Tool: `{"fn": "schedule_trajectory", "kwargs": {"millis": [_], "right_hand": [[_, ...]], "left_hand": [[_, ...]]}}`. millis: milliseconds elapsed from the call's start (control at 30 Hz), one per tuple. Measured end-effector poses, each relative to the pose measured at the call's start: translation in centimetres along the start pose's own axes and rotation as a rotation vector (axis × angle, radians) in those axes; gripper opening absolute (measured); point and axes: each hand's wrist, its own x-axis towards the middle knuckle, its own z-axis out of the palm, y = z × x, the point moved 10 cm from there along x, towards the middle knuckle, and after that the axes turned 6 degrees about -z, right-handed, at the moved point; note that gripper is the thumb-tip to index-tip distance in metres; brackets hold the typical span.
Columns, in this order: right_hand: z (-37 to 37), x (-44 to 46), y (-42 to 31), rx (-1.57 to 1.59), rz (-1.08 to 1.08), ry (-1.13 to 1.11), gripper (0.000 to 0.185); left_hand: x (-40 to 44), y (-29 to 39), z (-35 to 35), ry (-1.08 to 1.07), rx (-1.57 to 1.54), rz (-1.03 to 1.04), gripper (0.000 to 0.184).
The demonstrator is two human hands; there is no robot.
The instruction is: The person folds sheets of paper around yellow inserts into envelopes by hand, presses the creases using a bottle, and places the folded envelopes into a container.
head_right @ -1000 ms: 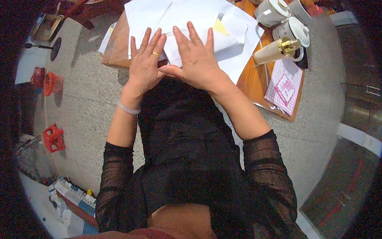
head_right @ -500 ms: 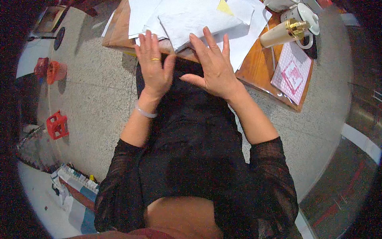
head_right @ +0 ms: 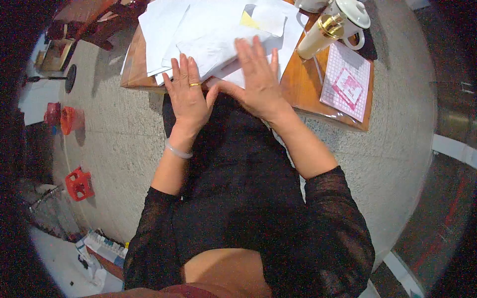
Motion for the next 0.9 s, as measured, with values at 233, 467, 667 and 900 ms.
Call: {"fn": "schedule_trajectory", "kwargs": {"millis": [233,467,667,900], "right_hand": [[-1.2,-3.0,4.0,0.984,0.487,0.378,0.083],[1.2,-3.4,6.0,1.300,0.767,0.532,0.073],[1.0,-0.3,5.5,1.473,0.589,0.646,0.074],[-1.2,3.8,2.7,1.332,0.328,0.621,0.072]], "left_hand": [[3.8,3.5,-0.5,0.010,-0.057,0.167,0.101],[6.9,2.5,2.7,-0.213,0.107,0.096,0.102],[8.1,1.9,0.6,-0.208,-0.073,0.096,0.091],[10.4,-1.5,-3.7,-0.078,-0.277,0.027,0.057]]}}
